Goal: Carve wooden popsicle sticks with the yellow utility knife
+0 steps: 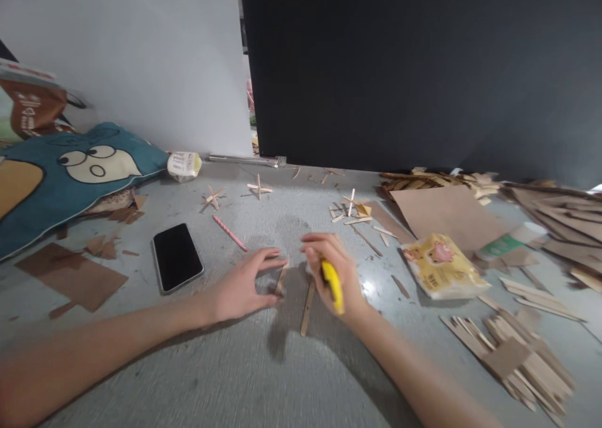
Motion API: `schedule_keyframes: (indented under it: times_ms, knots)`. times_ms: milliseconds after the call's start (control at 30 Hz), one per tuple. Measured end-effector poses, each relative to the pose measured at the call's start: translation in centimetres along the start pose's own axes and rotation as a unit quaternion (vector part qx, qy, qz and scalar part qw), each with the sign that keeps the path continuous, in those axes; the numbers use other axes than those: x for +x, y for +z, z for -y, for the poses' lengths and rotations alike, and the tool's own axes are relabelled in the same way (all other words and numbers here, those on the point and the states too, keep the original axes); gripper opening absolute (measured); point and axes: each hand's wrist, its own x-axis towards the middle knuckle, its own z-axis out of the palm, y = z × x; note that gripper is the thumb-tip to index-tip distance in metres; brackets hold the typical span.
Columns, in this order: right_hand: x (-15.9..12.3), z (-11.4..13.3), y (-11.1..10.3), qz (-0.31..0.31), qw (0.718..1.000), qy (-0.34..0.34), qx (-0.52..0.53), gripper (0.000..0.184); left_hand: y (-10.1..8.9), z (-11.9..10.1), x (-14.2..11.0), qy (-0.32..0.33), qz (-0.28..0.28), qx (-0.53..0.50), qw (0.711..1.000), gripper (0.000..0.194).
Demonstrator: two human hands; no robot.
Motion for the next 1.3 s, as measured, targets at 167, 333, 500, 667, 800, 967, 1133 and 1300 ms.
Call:
schedule_keyframes:
  times_ms: [167,333,500,667,800,967,1133,1300]
  knots:
    - [0.4,-0.7,-0.3,0.235,0.94,-0.122,-0.216,0.033,0.2,0.5,0.3,0.01,-0.032,-0.005,0.999,0.088]
    - [0.6,-1.1,0.1,0.3,0.921,-0.111,-0.224,0.029,0.1,0.8,0.5,0.016,-0.045,0.018,0.999,0.093]
    - [0.5,-1.4,0.3,0.287,0.922,-0.092,-0.242,0.033,0.2,0.7,0.3,0.104,-0.052,0.079,0.99,0.02]
    - [0.3,-2.0,0.7,0.273,0.931,-0.061,-0.234,0.041,0.1,0.1,0.1,0.1,-0.085,0.109,0.985,0.008]
    - [0.3,-1.5,0.5,0.261,0.947,-0.038,-0.185,0.044,-0.3,-0.2,0.2,0.059,-0.081,0.084,0.991,0.024]
    - [0.5,0.2,0.7,0.256,0.951,-0.073,-0.155,0.03,-0.3,-0.3,0.1,0.08,-0.084,0.064,0.991,0.029]
    - [0.7,0.3,1.1,0.245,0.963,-0.041,-0.101,0.013,0.0,-0.4,0.0,0.101,-0.079,0.047,0.991,0.027]
    - [1.1,-0.6,0.6,0.197,0.978,0.004,-0.075,0.015,-0.1,-0.6,0.0,0.05,-0.096,0.001,0.994,0.029]
